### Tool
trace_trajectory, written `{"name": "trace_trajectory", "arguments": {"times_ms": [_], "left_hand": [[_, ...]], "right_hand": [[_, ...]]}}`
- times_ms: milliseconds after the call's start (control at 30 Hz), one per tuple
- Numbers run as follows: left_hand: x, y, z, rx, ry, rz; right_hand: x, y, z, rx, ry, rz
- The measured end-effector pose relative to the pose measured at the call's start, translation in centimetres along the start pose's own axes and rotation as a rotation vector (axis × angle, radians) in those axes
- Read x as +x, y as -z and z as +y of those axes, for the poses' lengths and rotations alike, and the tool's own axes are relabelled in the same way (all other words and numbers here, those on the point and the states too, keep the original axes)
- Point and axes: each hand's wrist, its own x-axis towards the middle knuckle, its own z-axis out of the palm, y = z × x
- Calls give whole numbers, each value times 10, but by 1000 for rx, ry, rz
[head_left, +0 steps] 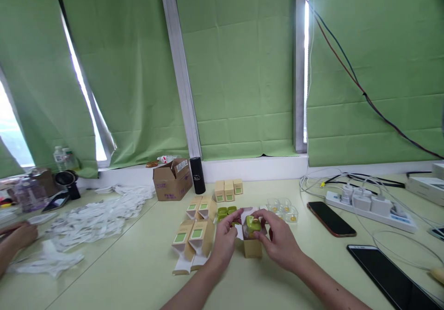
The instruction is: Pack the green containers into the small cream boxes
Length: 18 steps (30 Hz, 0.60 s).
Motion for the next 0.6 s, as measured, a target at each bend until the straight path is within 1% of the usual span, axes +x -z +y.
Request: {"name": "trace_trajectory", "arguments": {"times_ms": [167,367,500,600], "left_hand": [[1,0,-1,3,-16,7],[-1,-1,1,22,-8,12],[-2,-1,4,21,-7,14],[-2,-2,4,19,-6,10]], "right_hand": [[-2,1,-3,-101,39,-43],[-1,-1,-3,-137,87,-54],[1,-5,-1,-92,112,-22],[1,-9,1,-33,102,23]]}}
